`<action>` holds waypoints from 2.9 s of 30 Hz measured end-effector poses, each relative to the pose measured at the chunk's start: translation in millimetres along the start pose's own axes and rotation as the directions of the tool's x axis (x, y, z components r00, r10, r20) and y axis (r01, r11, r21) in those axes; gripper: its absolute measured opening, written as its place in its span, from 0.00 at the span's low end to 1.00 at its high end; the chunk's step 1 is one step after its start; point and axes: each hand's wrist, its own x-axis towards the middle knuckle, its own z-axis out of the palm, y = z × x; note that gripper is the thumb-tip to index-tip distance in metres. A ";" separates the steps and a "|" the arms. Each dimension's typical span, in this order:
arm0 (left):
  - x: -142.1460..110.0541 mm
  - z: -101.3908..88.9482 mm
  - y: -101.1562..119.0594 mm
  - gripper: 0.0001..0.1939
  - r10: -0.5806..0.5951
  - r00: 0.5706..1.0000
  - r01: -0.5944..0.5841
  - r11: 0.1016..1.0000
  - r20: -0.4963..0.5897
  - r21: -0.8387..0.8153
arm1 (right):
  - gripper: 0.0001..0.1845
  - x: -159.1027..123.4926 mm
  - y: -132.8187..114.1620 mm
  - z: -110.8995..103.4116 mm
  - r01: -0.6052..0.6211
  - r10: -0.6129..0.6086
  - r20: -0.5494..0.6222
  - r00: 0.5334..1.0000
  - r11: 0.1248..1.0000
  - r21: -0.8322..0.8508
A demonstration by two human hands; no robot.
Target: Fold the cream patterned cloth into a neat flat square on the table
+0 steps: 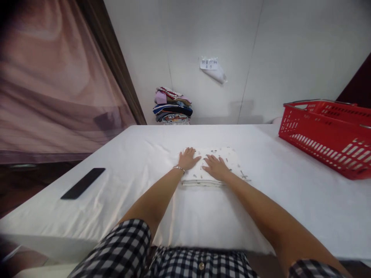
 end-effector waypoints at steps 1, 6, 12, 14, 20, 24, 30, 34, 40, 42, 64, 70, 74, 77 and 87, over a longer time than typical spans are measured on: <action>-0.3 -3.4 0.3 0.37 -0.009 1.000 0.010 1.000 0.013 -0.025 | 0.38 -1.2 0.0 0.1 -0.004 0.004 0.007 1.000 1.000 -0.001; -26.6 -15.8 4.3 0.36 0.095 0.995 -0.096 0.995 -0.020 -0.038 | 0.38 0.1 4.1 -2.6 -0.012 0.012 0.005 1.000 1.000 -0.012; -77.4 -0.7 4.6 0.34 0.205 0.978 -0.207 0.977 0.037 0.041 | 0.38 3.8 2.3 -1.6 -0.021 0.021 0.014 1.000 1.000 -0.002; -81.6 2.1 4.2 0.34 0.195 0.980 -0.196 0.980 0.037 0.041 | 0.38 3.9 2.3 -5.1 -0.031 0.031 0.040 0.999 0.999 0.012; -77.6 1.9 4.1 0.35 0.186 0.981 -0.187 0.982 0.048 0.022 | 0.36 -11.4 7.4 -7.2 -0.062 0.062 0.029 0.998 0.998 0.000; -77.9 3.8 3.3 0.35 0.176 0.983 -0.177 0.984 0.045 0.015 | 0.35 -17.0 7.0 -2.1 -0.085 0.085 0.019 0.996 0.996 0.001; -78.7 5.3 0.2 0.34 0.173 0.984 -0.172 0.985 0.039 -0.028 | 0.31 -38.4 23.0 -14.6 -0.115 0.116 -0.043 0.992 0.993 0.039; -77.3 5.1 0.7 0.35 0.180 0.983 -0.178 0.983 0.042 -0.045 | 0.31 -69.4 42.8 -14.6 -0.212 0.209 -0.106 0.972 0.977 -0.023; -77.9 4.7 2.5 0.33 0.181 0.983 -0.179 0.981 0.023 -0.074 | 0.31 -75.0 50.8 -8.8 -0.241 0.245 -0.091 0.965 0.969 0.046; -79.0 6.0 1.2 0.31 0.178 0.984 -0.177 0.979 -0.006 -0.102 | 0.30 -72.6 54.4 -11.7 -0.236 0.244 -0.077 0.967 0.967 0.098; -124.0 5.9 -24.6 0.28 0.472 0.876 -0.474 0.881 -0.100 0.010 | 0.29 -69.2 28.5 -23.8 -0.016 0.022 -0.177 0.984 0.999 0.036; -124.5 5.9 -21.2 0.28 0.467 0.877 -0.472 0.881 -0.113 -0.031 | 0.25 19.6 -19.9 -26.1 0.111 -0.108 -0.065 0.992 0.992 0.056; -125.0 5.6 -22.0 0.29 0.482 0.867 -0.489 0.871 -0.124 -0.039 | 0.23 84.2 -41.7 -25.5 0.145 -0.145 -0.075 0.987 0.989 -0.004; -124.1 6.5 -23.1 0.30 0.487 0.864 -0.495 0.868 -0.125 -0.040 | 0.22 125.9 -48.8 -26.8 0.114 -0.114 -0.028 0.993 0.993 0.029; -123.6 3.9 -26.1 0.32 0.499 0.860 -0.508 0.857 -0.108 -0.087 | 0.24 199.0 -17.8 -47.4 -0.097 -0.096 0.466 0.880 0.923 0.373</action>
